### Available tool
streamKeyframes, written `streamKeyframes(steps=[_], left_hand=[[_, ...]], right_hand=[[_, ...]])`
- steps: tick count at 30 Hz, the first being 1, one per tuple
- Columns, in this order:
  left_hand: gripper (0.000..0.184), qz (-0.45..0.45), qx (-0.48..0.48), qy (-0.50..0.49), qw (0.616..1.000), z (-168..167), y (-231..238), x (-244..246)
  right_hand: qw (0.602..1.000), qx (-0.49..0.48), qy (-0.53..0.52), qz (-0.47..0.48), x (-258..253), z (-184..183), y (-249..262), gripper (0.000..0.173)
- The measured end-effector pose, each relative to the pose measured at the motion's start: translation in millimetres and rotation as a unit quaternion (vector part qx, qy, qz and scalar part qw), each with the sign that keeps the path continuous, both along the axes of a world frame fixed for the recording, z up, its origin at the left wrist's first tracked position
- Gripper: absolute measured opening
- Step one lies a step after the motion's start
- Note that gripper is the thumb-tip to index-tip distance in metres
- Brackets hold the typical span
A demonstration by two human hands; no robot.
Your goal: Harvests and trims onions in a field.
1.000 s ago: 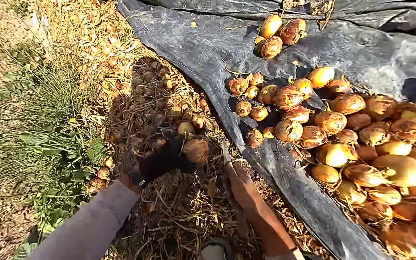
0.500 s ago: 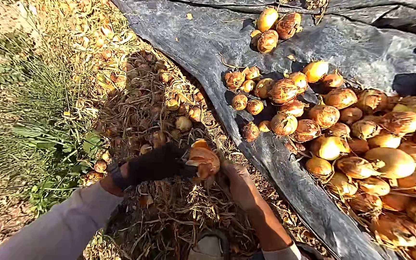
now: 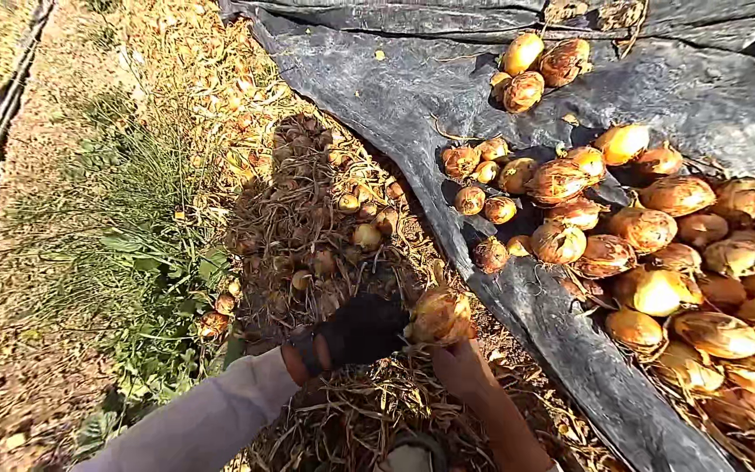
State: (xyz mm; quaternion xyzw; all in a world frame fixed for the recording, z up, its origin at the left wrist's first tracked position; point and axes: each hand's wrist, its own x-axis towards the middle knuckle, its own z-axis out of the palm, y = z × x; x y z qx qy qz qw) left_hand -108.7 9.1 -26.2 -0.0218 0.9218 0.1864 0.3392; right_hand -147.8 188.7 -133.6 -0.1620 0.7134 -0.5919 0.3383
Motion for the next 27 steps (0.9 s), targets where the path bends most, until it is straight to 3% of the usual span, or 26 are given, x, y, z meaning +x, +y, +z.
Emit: streamKeyframes(steps=[3,5,7,8,10,12,14,18,20,22,24,27], left_hand=[[0.022,0.063,-0.135,0.125,0.981,-24.7,-47.5,-7.0],[0.030,0.167,-0.221,0.106,0.955,-31.8,-92.2,-8.7],[0.044,0.255,-0.274,0.063,0.925,-35.7,-126.2,-6.8],[0.056,0.285,-0.279,0.041,0.916,-41.7,-138.8,-3.9],[0.074,0.336,-0.264,-0.011,0.904,-62.7,-157.4,0.0],[0.091,0.397,-0.218,-0.032,0.891,-86.8,-165.6,5.4],[0.098,0.422,-0.194,0.009,0.885,-96.3,-160.5,7.0],[0.109,0.373,-0.033,0.097,0.922,-62.4,-113.5,11.5],[0.100,0.375,0.146,0.119,0.908,-36.2,-78.5,9.2],[0.095,0.363,0.268,0.069,0.890,-12.4,-54.4,5.0],[0.093,0.336,0.317,0.010,0.887,6.1,-39.8,0.2],[0.065,0.298,0.386,-0.040,0.872,22.6,-32.4,-2.8]], right_hand=[[0.990,0.003,0.138,-0.022,-17.3,-8.8,13.4,0.046],[0.975,-0.009,0.204,-0.090,-41.4,-8.4,32.5,0.051],[0.965,0.019,0.199,-0.172,-72.4,-8.6,55.5,0.047],[0.958,0.022,0.167,-0.231,-83.6,-6.3,64.1,0.038],[0.941,0.006,0.096,-0.326,-97.1,-0.7,73.3,0.039],[0.942,-0.008,0.058,-0.330,-94.8,5.9,73.2,0.039],[0.956,-0.009,0.054,-0.287,-84.3,5.3,59.8,0.042],[0.986,0.012,0.030,-0.166,-56.0,-2.7,22.2,0.051],[0.994,0.046,0.001,-0.103,-42.8,5.9,9.3,0.058],[0.996,0.070,-0.034,-0.034,-32.0,16.2,0.2,0.068],[0.998,0.048,-0.048,0.016,-24.9,21.4,-0.6,0.077],[0.999,-0.030,-0.014,0.038,-20.5,22.7,2.5,0.068]])
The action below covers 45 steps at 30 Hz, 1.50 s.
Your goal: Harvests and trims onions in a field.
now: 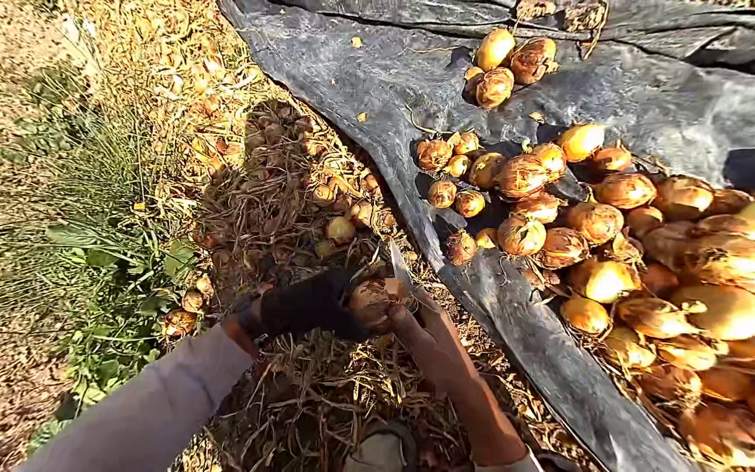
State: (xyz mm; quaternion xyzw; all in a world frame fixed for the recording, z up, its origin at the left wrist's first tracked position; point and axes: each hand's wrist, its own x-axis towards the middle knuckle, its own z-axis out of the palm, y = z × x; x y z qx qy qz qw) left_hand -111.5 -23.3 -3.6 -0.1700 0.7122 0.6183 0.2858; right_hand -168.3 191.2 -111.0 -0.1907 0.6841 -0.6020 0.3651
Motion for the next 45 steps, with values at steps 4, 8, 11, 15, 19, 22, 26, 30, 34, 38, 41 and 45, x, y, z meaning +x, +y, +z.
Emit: streamKeyframes(steps=[4,8,11,15,19,22,26,30,34,38,41,45], left_hand=[[0.051,0.031,-0.008,-0.010,0.999,6.7,5.5,6.8],[0.075,-0.020,-0.305,0.085,0.948,-9.7,4.9,7.4],[0.090,0.033,-0.418,0.103,0.902,-20.1,1.8,3.8],[0.092,0.113,-0.310,0.092,0.940,-7.8,13.9,4.3],[0.071,0.017,-0.290,0.070,0.954,-12.0,17.4,6.9],[0.054,-0.005,-0.408,0.095,0.908,-25.0,-19.0,10.6],[0.047,-0.028,-0.612,-0.059,0.788,-60.1,-126.3,28.7],[0.066,-0.049,-0.627,-0.141,0.764,-106.0,-184.6,64.7],[0.071,-0.015,-0.619,-0.156,0.769,-135.4,-189.8,77.1],[0.079,0.020,-0.570,-0.169,0.804,-106.5,-188.4,69.8],[0.072,0.043,-0.534,-0.112,0.837,-69.0,-145.5,62.4],[0.026,0.067,-0.305,0.009,0.950,-14.8,-61.7,46.8]], right_hand=[[0.996,-0.084,-0.025,0.011,9.3,11.0,-5.9,0.048],[0.998,-0.056,-0.007,-0.013,18.8,4.7,-15.6,0.046],[0.999,-0.004,-0.007,-0.044,19.1,-5.1,-14.5,0.053],[0.979,0.202,0.028,0.028,3.8,-24.3,-8.4,0.079],[0.980,0.158,0.100,-0.062,8.0,-25.5,-8.3,0.072],[0.969,0.139,0.138,-0.152,-19.9,-20.2,17.6,0.081],[0.941,0.150,0.110,-0.283,-69.0,-11.5,70.7,0.065],[0.938,0.110,0.108,-0.309,-75.3,4.9,81.0,0.055],[0.975,0.142,0.121,-0.123,-38.1,-7.5,39.4,0.072],[0.970,0.227,0.087,-0.006,-21.4,-8.3,14.1,0.088],[0.974,0.221,0.049,0.014,-12.6,-6.8,5.7,0.091],[0.994,0.104,-0.002,0.015,5.6,-1.2,-11.0,0.077]])
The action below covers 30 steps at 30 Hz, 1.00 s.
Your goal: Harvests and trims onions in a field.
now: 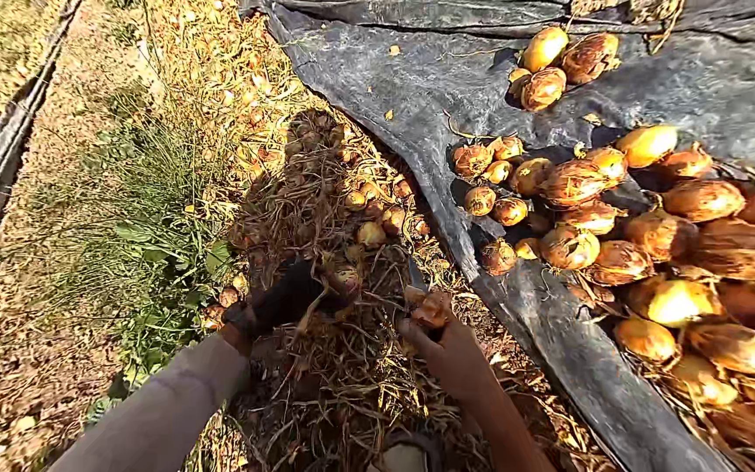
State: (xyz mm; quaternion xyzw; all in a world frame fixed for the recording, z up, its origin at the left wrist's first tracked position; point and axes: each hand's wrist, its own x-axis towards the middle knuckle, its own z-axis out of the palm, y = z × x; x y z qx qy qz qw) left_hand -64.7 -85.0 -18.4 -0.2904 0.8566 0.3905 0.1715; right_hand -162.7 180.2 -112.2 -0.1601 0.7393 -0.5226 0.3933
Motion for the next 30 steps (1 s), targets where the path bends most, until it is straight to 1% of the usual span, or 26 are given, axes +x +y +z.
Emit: streamKeyframes(steps=[1,3,4,5,6,7,8,9,10,11,12,14,16,17,18,20,21,22,23,24,26,28,30], left_hand=[[0.024,-0.020,0.079,0.042,0.996,5.4,15.9,-3.0],[0.032,-0.074,0.190,0.082,0.976,13.2,41.5,-11.7],[0.035,-0.087,0.242,0.076,0.963,14.9,46.3,-13.5],[0.038,-0.058,0.248,0.046,0.966,25.3,55.8,-18.9],[0.036,-0.034,0.194,-0.014,0.980,38.6,63.6,-24.3],[0.035,-0.051,0.111,-0.101,0.987,49.8,66.2,-29.5],[0.030,-0.083,0.056,-0.158,0.982,53.9,65.3,-33.0],[0.024,-0.114,0.033,-0.180,0.976,53.7,61.7,-33.9],[0.022,-0.136,0.026,-0.187,0.973,51.4,56.4,-33.8],[0.020,-0.144,0.018,-0.172,0.974,46.6,50.9,-32.8],[0.019,-0.146,-0.002,-0.139,0.979,40.1,44.5,-31.2],[0.015,-0.171,-0.074,-0.047,0.981,25.8,33.0,-29.1],[0.015,-0.220,-0.170,0.051,0.959,15.4,31.7,-28.4],[0.014,-0.247,-0.197,0.078,0.946,11.8,33.4,-26.8],[0.015,-0.279,-0.204,0.081,0.935,9.8,37.3,-24.1],[0.029,-0.327,-0.170,0.047,0.928,9.3,56.7,-21.2],[0.028,-0.345,-0.147,0.008,0.927,7.2,69.8,-21.2],[0.025,-0.357,-0.125,-0.026,0.926,2.3,81.7,-20.6],[0.023,-0.357,-0.106,-0.046,0.927,-4.1,90.9,-18.5],[0.023,-0.349,-0.093,-0.058,0.931,-9.8,96.2,-15.7],[0.023,-0.328,-0.098,-0.076,0.937,-11.8,95.3,-15.3],[0.023,-0.286,-0.167,-0.106,0.938,-13.8,73.7,-21.1],[0.024,-0.192,-0.251,-0.139,0.938,-33.5,22.8,-16.8]], right_hand=[[0.999,-0.033,-0.002,-0.009,3.0,3.5,-2.5,0.072],[0.996,-0.089,0.006,-0.020,4.0,10.8,1.3,0.061],[0.993,-0.115,0.014,-0.015,1.8,13.8,6.5,0.058],[0.990,-0.139,0.018,-0.011,-1.3,16.9,11.5,0.056],[0.987,-0.161,0.014,-0.006,-3.7,19.7,15.0,0.054],[0.983,-0.183,-0.001,0.002,-5.5,21.1,16.6,0.053],[0.980,-0.199,-0.027,0.012,-6.2,21.9,16.6,0.051],[0.976,-0.208,-0.059,0.018,-5.2,21.9,15.6,0.049],[0.973,-0.211,-0.091,0.018,-3.2,21.1,13.2,0.046],[0.972,-0.207,-0.108,0.018,-1.8,19.0,10.6,0.045],[0.976,-0.192,-0.100,0.023,-1.3,15.4,8.1,0.046],[0.985,-0.153,-0.078,0.022,0.2,5.4,4.5,0.052],[0.991,-0.107,-0.084,-0.020,1.1,-10.7,1.5,0.059],[0.993,-0.076,-0.090,-0.026,-0.4,-19.6,1.2,0.065],[0.994,-0.047,-0.093,-0.018,-1.7,-25.9,1.0,0.069],[0.995,-0.022,-0.094,0.022,-2.8,-26.3,2.2,0.080],[0.994,-0.046,-0.093,0.017,0.0,-21.9,2.0,0.080],[0.991,-0.100,-0.089,-0.019,6.3,-18.0,-0.5,0.069],[0.983,-0.156,-0.085,-0.051,12.3,-15.1,-3.5,0.056],[0.979,-0.181,-0.075,-0.064,17.4,-14.3,-5.5,0.051],[0.980,-0.191,-0.028,-0.058,22.9,-17.0,-7.2,0.052],[0.982,-0.169,0.047,-0.061,18.8,-20.8,-4.2,0.055],[0.974,-0.142,0.147,-0.097,0.0,-27.2,8.2,0.056]])
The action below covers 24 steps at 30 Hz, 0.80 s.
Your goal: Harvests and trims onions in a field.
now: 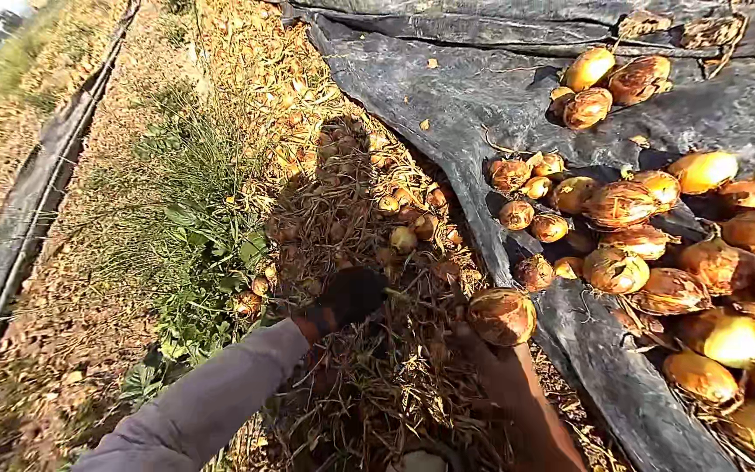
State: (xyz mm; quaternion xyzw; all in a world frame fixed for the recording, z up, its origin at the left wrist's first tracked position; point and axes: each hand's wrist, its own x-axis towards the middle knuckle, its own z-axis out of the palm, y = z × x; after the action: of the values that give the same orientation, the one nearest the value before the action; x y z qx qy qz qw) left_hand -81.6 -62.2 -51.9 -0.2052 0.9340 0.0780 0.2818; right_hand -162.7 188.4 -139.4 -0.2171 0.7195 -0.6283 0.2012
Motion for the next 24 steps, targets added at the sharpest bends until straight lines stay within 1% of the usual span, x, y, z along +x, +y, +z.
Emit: streamKeyframes(steps=[2,3,4,5,6,8,9,10,11,13,15,18,20,22,24], left_hand=[[0.030,0.091,-0.064,-0.026,0.993,-9.9,-58.2,14.0],[0.034,0.132,-0.087,-0.040,0.987,-14.1,-82.8,24.5],[0.039,0.168,-0.105,-0.042,0.979,-21.6,-104.8,37.9],[0.044,0.203,-0.111,-0.034,0.972,-30.6,-122.7,52.0],[0.051,0.243,-0.108,-0.033,0.963,-40.6,-135.4,64.9],[0.066,0.313,-0.111,-0.061,0.941,-68.3,-150.2,88.8],[0.074,0.346,-0.097,-0.076,0.930,-82.1,-154.3,96.9],[0.077,0.368,-0.075,-0.081,0.923,-92.5,-158.3,102.6],[0.077,0.375,-0.049,-0.077,0.923,-99.1,-161.4,108.8],[0.073,0.371,0.012,-0.057,0.927,-100.8,-166.0,118.2],[0.063,0.370,0.060,-0.026,0.927,-99.9,-170.1,124.4],[0.055,0.365,0.063,-0.004,0.929,-97.3,-165.9,128.2],[0.053,0.358,0.063,0.011,0.931,-94.9,-156.2,129.9],[0.050,0.319,0.067,0.024,0.945,-78.1,-137.1,129.2],[0.050,0.294,0.095,0.059,0.949,-47.4,-111.6,119.6]], right_hand=[[0.996,0.030,0.052,-0.063,-33.8,-3.2,24.8,0.060],[0.992,0.054,0.045,-0.104,-50.3,-2.7,40.5,0.060],[0.985,0.068,0.023,-0.155,-64.3,-1.3,54.8,0.054],[0.976,0.076,-0.007,-0.206,-75.4,2.5,66.7,0.047],[0.967,0.079,-0.031,-0.240,-82.6,8.6,76.6,0.046],[0.965,0.065,-0.041,-0.251,-83.9,19.2,87.3,0.045],[0.969,0.060,-0.034,-0.238,-80.4,21.3,85.9,0.045],[0.974,0.056,-0.025,-0.216,-76.2,19.9,81.2,0.045],[0.980,0.052,-0.019,-0.192,-71.5,16.0,74.5,0.046],[0.987,0.058,-0.022,-0.147,-63.4,9.5,59.9,0.050],[0.990,0.067,-0.033,-0.122,-57.0,7.5,48.9,0.052],[0.992,0.075,-0.056,-0.088,-45.5,3.2,39.8,0.056],[0.994,0.081,-0.046,-0.060,-38.4,0.5,34.6,0.059],[0.994,0.101,-0.027,-0.036,-33.3,2.7,26.8,0.061],[0.990,0.134,-0.043,-0.027,-26.8,9.3,16.5,0.060]])
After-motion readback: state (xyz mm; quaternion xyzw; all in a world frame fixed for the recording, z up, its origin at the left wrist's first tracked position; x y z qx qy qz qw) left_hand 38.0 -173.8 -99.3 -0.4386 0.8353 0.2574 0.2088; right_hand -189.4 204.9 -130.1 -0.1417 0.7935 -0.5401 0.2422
